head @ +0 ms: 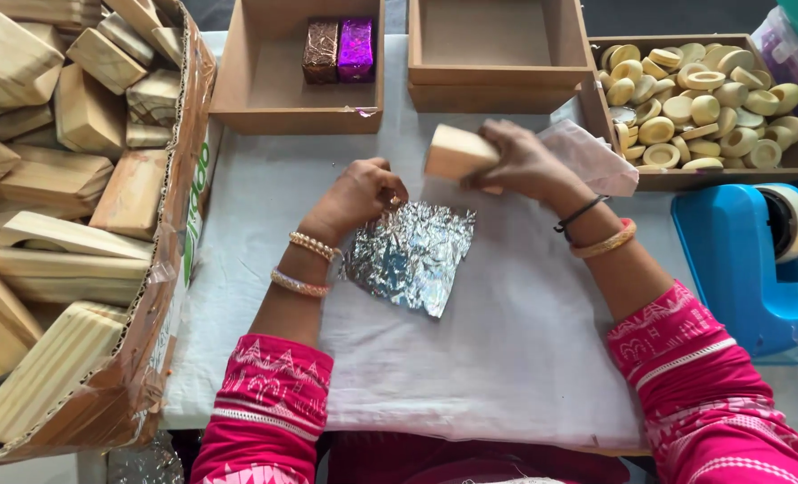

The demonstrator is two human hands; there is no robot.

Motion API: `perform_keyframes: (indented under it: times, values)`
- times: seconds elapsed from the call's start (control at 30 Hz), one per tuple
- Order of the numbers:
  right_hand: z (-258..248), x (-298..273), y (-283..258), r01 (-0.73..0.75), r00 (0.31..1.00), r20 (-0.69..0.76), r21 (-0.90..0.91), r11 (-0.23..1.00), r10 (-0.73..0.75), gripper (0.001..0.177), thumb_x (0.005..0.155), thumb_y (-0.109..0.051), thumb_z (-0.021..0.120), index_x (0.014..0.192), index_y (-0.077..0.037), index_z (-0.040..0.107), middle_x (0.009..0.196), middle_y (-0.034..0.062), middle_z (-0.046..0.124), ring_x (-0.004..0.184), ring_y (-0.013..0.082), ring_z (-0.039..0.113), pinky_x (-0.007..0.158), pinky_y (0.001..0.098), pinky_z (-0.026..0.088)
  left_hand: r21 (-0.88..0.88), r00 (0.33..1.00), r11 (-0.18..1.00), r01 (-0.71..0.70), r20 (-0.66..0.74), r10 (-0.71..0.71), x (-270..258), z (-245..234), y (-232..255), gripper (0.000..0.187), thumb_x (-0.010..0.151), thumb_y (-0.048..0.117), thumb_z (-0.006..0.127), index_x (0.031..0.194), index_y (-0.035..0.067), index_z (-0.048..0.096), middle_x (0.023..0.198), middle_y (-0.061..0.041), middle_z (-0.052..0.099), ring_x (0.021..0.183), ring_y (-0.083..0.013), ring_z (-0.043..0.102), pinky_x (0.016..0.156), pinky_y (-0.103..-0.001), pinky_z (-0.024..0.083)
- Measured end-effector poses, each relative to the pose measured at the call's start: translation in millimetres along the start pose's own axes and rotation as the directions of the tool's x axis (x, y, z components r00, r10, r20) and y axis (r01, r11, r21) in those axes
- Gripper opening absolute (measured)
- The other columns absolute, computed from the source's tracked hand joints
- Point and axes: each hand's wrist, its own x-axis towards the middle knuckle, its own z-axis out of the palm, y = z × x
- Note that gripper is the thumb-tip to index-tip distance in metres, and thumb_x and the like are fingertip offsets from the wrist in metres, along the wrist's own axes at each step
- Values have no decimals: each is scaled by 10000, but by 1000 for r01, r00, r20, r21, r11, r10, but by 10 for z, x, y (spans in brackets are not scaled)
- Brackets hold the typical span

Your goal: Wrapping small wooden and plastic objects in decorative foil and organizing them into boxes.

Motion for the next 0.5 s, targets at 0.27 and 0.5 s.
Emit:
perform_keyframes:
  times: [0.27,0.5]
  values:
    - [23,-174,-870,202,969,-177,164,966,-172,555,777,-165,863,1194,-52,515,1133,107,589,1010,275,652,815,409,585,-159,951,987,36,-299,-83,45,162,-185,140,847,-9,717,961,56,766,881,-109,703,776,-217,715,737,-328,583]
    - [414,-282,-1006,325,911,-150,-311,893,-384,590,681,-63,804,1212,-97,550,1158,135,533,1096,373,581,949,491,471,-295,889,950,100,-403,-219,83,196,-217,181,886,-47,662,992,61,761,918,-93,765,809,-157,747,741,-299,581]
